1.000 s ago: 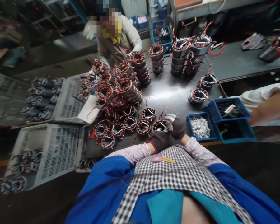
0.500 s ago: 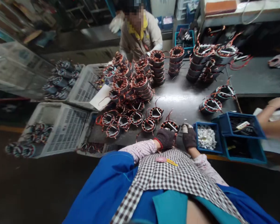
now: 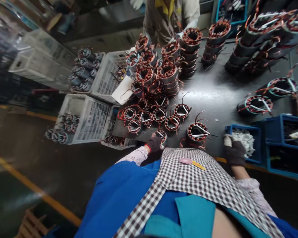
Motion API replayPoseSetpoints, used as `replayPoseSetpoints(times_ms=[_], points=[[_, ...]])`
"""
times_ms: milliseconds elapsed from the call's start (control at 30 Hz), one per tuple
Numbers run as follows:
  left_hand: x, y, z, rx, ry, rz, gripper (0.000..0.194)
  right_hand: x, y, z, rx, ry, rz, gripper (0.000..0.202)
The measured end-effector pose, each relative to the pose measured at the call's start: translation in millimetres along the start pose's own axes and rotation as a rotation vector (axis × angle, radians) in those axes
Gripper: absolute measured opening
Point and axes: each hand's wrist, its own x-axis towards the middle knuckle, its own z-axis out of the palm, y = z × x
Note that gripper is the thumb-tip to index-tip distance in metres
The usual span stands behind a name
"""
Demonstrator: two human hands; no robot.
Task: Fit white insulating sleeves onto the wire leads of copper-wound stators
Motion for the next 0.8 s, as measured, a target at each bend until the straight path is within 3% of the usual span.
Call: replayPoseSetpoints(times_ms=[167,233,333,433,533,600,667,800], points=[[29.4,-18.0,-18.0,0.183,-0.026,-0.045,0.045,14.2,-60.3,-10.4,-0.012,0.016,-0.353,0.038],[35.4,-19.7,-26.9,0.195,-0.019,-0.07,0.052,21.9,-85.8,-9.3,-0.081,-0.101,-0.457,0.04],[25.8,-12.6,-34.1,0.192,0.031,-0.117,0.054,29.5,-112.6,-3.0,-0.241,-0.305,-0.472,0.036],[11.6,18.8,-33.9,0.166,0.133,-0.115,0.054,36.1,-121.4,0.6,-0.327,-0.373,-0.453,0.019],[20.6,73.3,-28.5,-0.032,0.235,0.132,0.055,44.2,-118.1,-1.3,-0.313,-0.414,-0.464,0.012],[40.1,111.0,-22.7,-0.122,0.159,0.322,0.053,47.2,-113.4,-3.1,-0.288,-0.433,-0.445,0.013],[61.2,140.3,-16.4,-0.035,0.033,0.412,0.053,46.3,-108.5,-2.7,-0.265,-0.437,-0.414,0.022],[83.0,164.9,-4.8,0.088,-0.011,0.43,0.037,36.7,-103.1,8.2,-0.117,-0.313,-0.43,0.036]])
